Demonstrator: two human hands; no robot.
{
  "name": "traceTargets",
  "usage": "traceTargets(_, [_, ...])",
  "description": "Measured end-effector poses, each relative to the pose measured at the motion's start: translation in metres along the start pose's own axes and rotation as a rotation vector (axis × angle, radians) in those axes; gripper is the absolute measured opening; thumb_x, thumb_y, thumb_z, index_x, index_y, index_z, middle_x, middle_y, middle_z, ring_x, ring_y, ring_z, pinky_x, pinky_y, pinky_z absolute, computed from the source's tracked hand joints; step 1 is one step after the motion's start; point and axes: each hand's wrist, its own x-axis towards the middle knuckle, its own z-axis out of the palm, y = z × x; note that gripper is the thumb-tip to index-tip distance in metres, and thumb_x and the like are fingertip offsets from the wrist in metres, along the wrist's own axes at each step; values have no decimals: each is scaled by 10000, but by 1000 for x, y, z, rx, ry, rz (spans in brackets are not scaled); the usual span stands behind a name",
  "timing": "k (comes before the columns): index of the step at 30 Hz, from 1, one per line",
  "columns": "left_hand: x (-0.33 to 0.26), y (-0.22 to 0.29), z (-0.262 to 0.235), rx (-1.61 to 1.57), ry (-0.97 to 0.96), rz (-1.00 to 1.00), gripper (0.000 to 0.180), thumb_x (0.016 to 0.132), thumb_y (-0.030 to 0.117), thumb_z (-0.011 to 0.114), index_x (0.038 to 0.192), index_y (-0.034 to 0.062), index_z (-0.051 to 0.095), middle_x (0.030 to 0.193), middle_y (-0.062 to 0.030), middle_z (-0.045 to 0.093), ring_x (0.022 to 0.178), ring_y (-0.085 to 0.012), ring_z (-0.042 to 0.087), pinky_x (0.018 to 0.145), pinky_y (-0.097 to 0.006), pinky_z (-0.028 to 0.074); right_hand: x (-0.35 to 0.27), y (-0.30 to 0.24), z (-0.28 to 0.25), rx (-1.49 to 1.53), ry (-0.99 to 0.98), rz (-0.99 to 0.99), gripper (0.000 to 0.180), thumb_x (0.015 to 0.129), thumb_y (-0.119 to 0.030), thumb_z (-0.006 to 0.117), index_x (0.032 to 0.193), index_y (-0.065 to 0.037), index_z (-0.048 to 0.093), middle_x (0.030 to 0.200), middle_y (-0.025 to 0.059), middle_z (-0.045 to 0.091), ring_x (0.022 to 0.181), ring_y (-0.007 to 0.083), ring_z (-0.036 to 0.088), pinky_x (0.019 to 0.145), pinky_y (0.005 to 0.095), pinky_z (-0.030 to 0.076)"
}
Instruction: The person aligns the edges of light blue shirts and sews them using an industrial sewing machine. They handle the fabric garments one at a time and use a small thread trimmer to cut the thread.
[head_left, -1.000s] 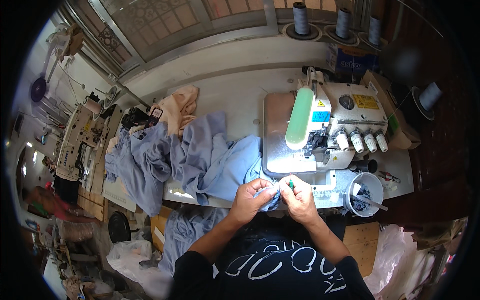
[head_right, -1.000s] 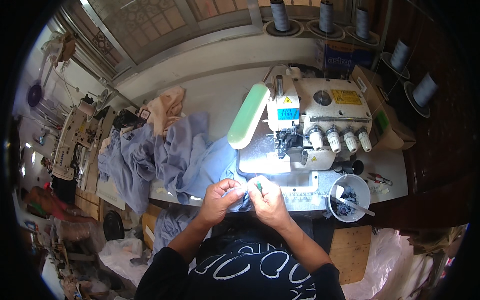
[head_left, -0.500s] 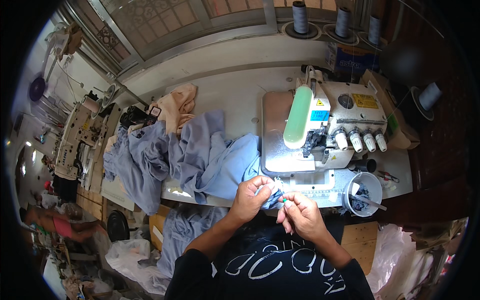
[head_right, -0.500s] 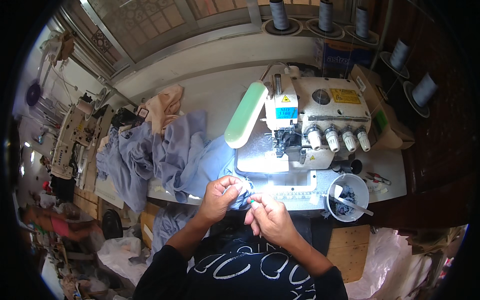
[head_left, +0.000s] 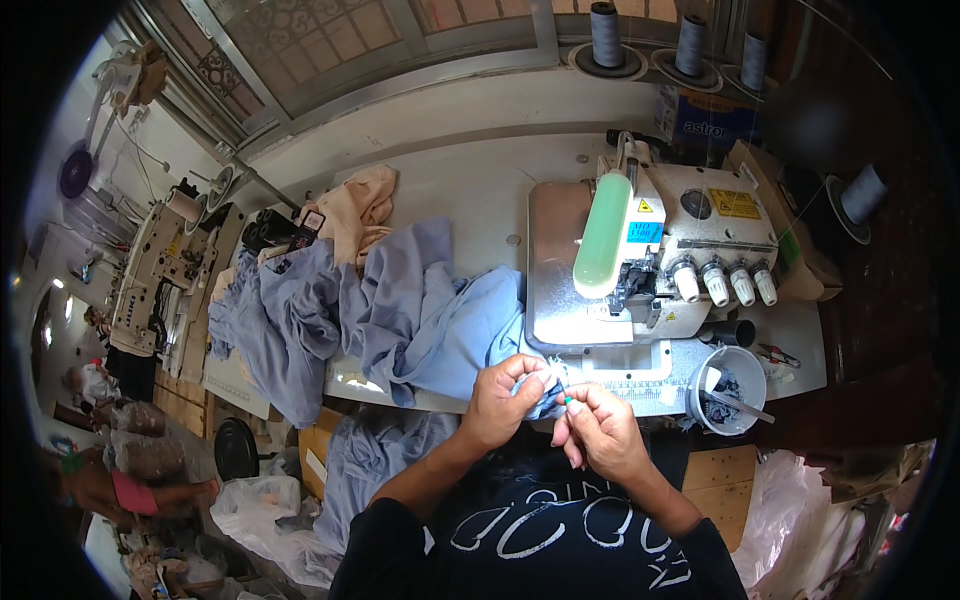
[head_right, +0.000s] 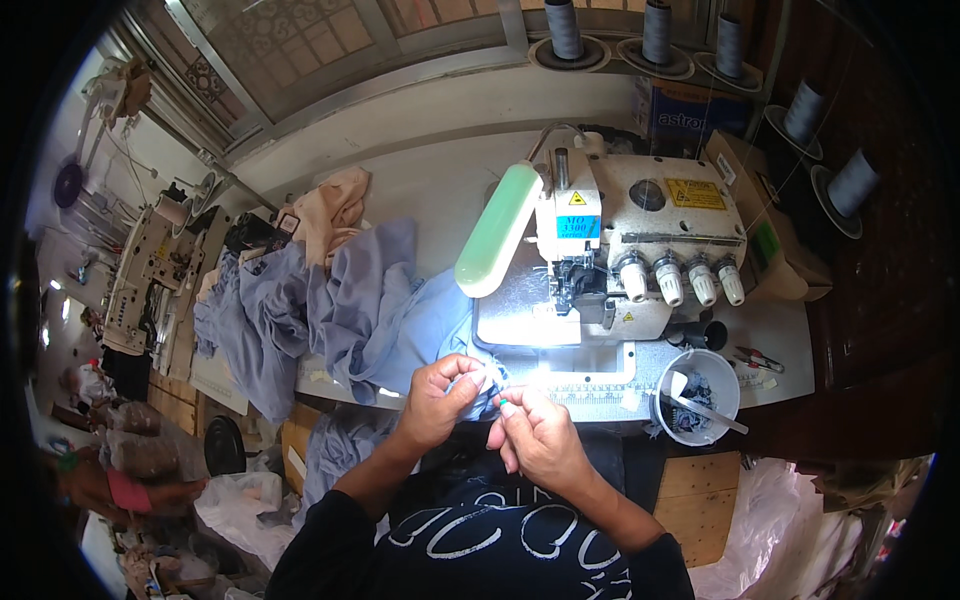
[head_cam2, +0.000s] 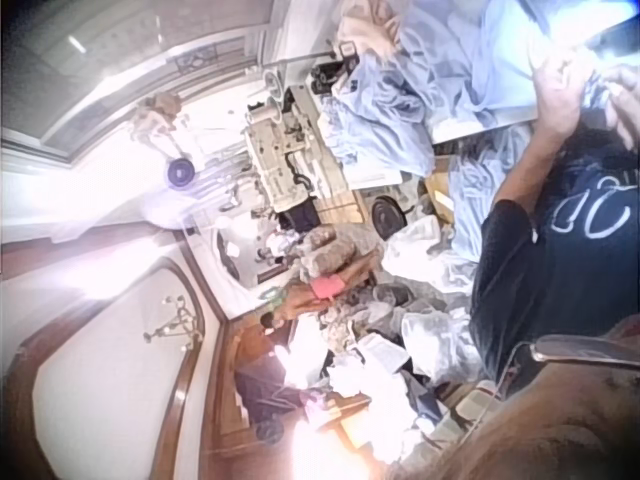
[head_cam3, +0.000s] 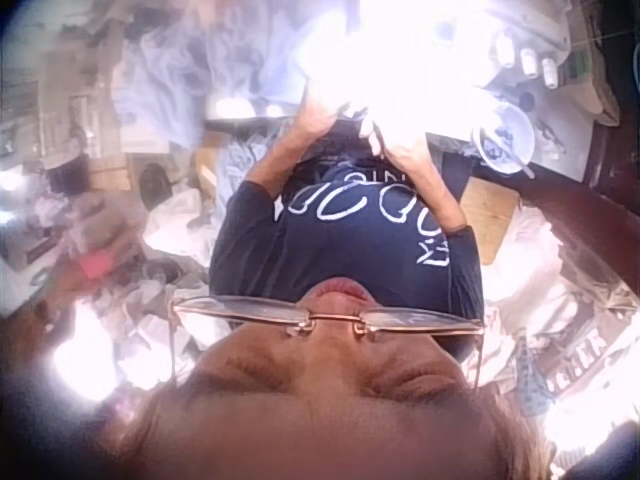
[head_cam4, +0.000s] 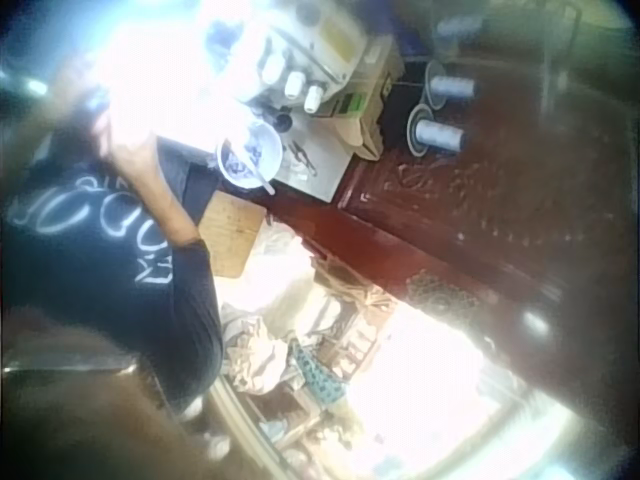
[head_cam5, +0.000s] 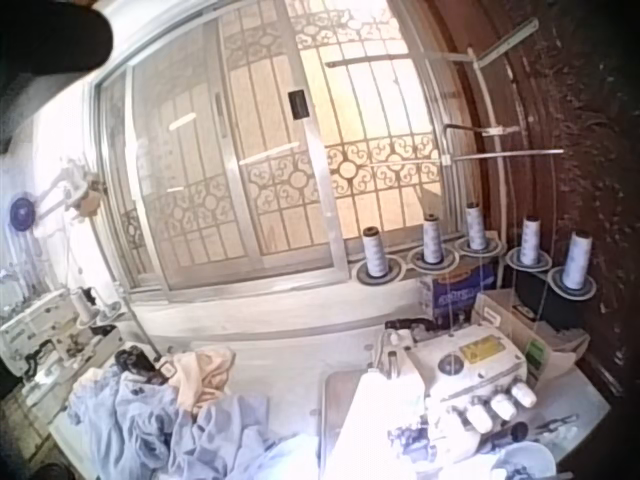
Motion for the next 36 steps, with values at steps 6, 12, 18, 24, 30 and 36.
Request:
traceTargets(6, [-1,2,1,-6,36,30,126,880,105,539,902,-6,595,756,37,563,682,-21,469,607,-190,397,3,9,3,-88,-6,-119,173,959,-96,391,1051,25,474,678,88,580,427,80,479,396,191,385])
traceTargets(12, [0,1,2,-96,43,7,118,881,90,532,910,-8,591,784,31,581,720,-22,489,645,-188,409,1,5,2,-87,-11,-83,173,959,-96,397,1061,23,471,681,88,580,432,81,482,405,190,390])
traceTargets(18, [0,1,4,-101,43,6,107,885,98,540,899,4,590,762,37,560,656,-8,449,596,-171,367,1,3,4,-40,15,-81,175,937,-60,411,1027,68,489,658,66,574,438,58,473,418,190,383])
traceTargets(24, [-2,-3,-1,-30,16,1,121,881,100,537,921,-1,591,769,36,566,684,-17,468,602,-187,396,2,1,5,-40,11,-82,174,939,-59,407,1028,69,484,659,67,574,437,60,475,417,192,386])
traceTargets(30, [-4,-2,4,28,9,41,115,883,96,535,905,-1,593,774,24,574,692,-31,481,609,-196,401,8,10,7,22,63,-135,176,943,-72,415,1024,70,481,655,66,570,430,61,474,403,185,382])
traceTargets(36, [-4,7,2,221,-21,214,98,882,85,531,885,3,584,772,14,564,686,-35,474,617,-197,392,12,3,1,38,85,-131,164,949,-76,409,1033,50,469,661,59,563,434,59,463,399,179,370])
